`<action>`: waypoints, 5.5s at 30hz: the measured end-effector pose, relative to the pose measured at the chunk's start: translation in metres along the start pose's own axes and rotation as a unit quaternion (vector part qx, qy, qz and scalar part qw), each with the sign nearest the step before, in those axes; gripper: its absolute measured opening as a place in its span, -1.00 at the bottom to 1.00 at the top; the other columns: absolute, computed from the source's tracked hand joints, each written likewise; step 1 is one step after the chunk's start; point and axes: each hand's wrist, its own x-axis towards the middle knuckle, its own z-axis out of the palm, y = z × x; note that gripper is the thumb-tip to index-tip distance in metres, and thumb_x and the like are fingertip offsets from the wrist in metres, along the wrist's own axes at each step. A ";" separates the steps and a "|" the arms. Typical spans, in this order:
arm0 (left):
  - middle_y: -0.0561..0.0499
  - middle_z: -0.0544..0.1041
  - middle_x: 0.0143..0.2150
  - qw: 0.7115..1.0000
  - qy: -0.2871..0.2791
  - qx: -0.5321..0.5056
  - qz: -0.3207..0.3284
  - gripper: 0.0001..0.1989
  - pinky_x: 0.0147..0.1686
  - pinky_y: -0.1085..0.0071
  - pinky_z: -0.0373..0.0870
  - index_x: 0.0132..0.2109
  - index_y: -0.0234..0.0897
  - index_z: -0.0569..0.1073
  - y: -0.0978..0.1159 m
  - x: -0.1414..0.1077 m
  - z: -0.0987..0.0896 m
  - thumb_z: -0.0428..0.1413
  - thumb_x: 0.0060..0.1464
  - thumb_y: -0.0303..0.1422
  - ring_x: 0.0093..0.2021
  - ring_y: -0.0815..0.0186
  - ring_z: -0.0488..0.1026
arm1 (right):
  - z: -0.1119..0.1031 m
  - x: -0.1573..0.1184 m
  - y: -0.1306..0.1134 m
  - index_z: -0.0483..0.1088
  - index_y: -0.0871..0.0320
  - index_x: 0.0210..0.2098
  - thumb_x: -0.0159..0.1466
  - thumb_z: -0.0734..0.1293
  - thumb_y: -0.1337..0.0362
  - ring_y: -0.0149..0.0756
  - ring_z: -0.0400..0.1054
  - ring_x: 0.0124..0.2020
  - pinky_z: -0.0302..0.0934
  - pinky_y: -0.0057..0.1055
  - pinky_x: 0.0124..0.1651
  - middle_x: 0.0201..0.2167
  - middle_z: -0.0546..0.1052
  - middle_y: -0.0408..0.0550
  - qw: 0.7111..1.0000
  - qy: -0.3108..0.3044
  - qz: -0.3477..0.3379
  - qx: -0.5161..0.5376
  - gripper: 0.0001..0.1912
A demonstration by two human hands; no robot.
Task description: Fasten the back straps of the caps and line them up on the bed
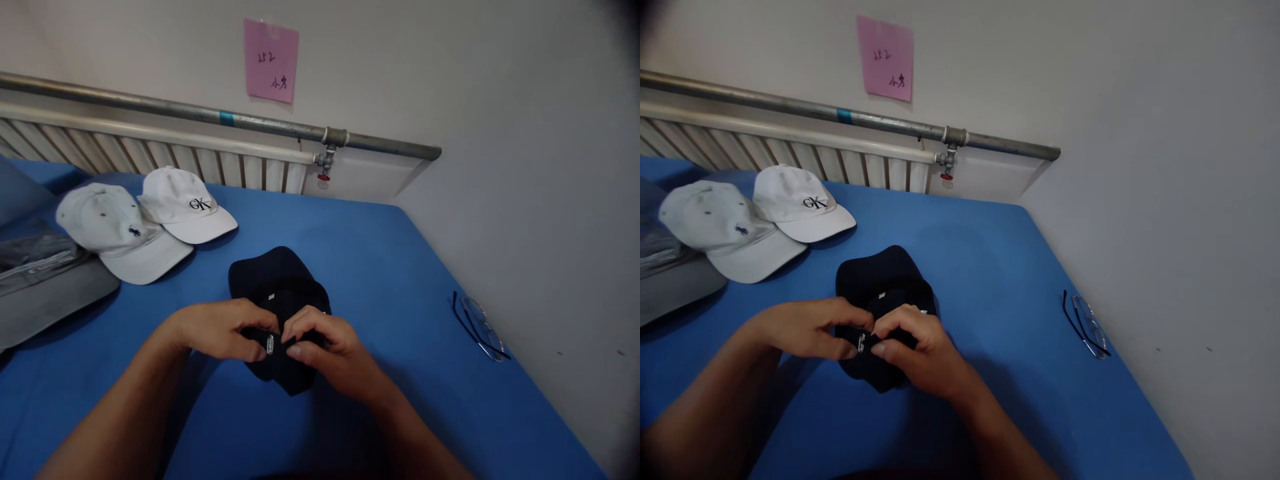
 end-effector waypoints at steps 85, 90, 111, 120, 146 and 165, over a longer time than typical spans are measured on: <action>0.18 0.41 -0.49 0.874 0.215 -0.433 -0.050 -0.75 -0.45 0.50 0.18 -0.29 -0.31 0.49 0.002 0.031 0.019 0.25 -0.22 -0.55 -0.47 0.48 0.31 | -0.004 -0.005 0.002 0.28 0.11 -0.46 0.16 0.28 0.48 -0.23 0.41 -0.15 0.36 -0.21 -0.09 -0.14 0.48 0.03 0.957 0.068 -0.121 -0.255 -0.85; 0.14 0.45 -0.45 0.868 0.215 -0.446 -0.041 -0.73 -0.38 0.49 0.22 -0.28 -0.32 0.50 -0.002 0.032 0.020 0.28 -0.23 -0.53 -0.43 0.47 0.34 | -0.001 -0.004 0.001 0.26 0.10 -0.46 0.16 0.26 0.49 -0.21 0.41 -0.16 0.38 -0.23 -0.14 -0.17 0.49 0.04 0.943 0.070 -0.152 -0.288 -0.83; 0.11 0.45 -0.39 0.895 0.233 -0.379 -0.030 -0.80 -0.38 0.47 0.19 -0.26 -0.29 0.51 0.006 0.028 0.021 0.25 -0.13 -0.48 -0.38 0.43 0.32 | 0.001 0.001 0.006 0.33 0.14 -0.44 0.18 0.32 0.47 -0.24 0.43 -0.13 0.35 -0.23 -0.09 -0.16 0.51 0.03 0.950 0.071 -0.138 -0.272 -0.87; 0.13 0.46 -0.39 0.882 0.261 -0.391 -0.037 -0.78 -0.28 0.45 0.24 -0.26 -0.24 0.53 0.003 0.027 0.019 0.28 -0.15 -0.47 -0.33 0.42 0.35 | -0.018 -0.003 0.003 0.37 0.10 -0.23 0.15 0.41 0.43 -0.21 0.41 -0.03 0.30 -0.22 0.02 -0.09 0.50 0.00 0.968 0.044 -0.067 -0.236 -0.78; 0.11 0.43 -0.40 0.895 0.254 -0.365 -0.041 -0.78 -0.27 0.42 0.23 -0.27 -0.25 0.52 0.001 0.030 0.020 0.29 -0.18 -0.43 -0.33 0.39 0.32 | -0.027 -0.001 0.007 0.38 0.09 -0.35 0.15 0.41 0.40 -0.28 0.43 -0.09 0.31 -0.27 -0.02 -0.16 0.51 -0.05 0.987 0.039 -0.014 -0.154 -0.86; 0.10 0.46 -0.33 0.927 0.223 -0.298 -0.034 -0.82 -0.29 0.42 0.21 -0.23 -0.24 0.50 0.007 0.029 0.020 0.23 -0.06 -0.39 -0.29 0.36 0.34 | -0.008 0.000 0.010 0.29 0.11 -0.41 0.19 0.36 0.44 -0.32 0.39 -0.22 0.27 -0.34 -0.14 -0.27 0.47 -0.08 0.980 0.075 -0.021 -0.186 -0.84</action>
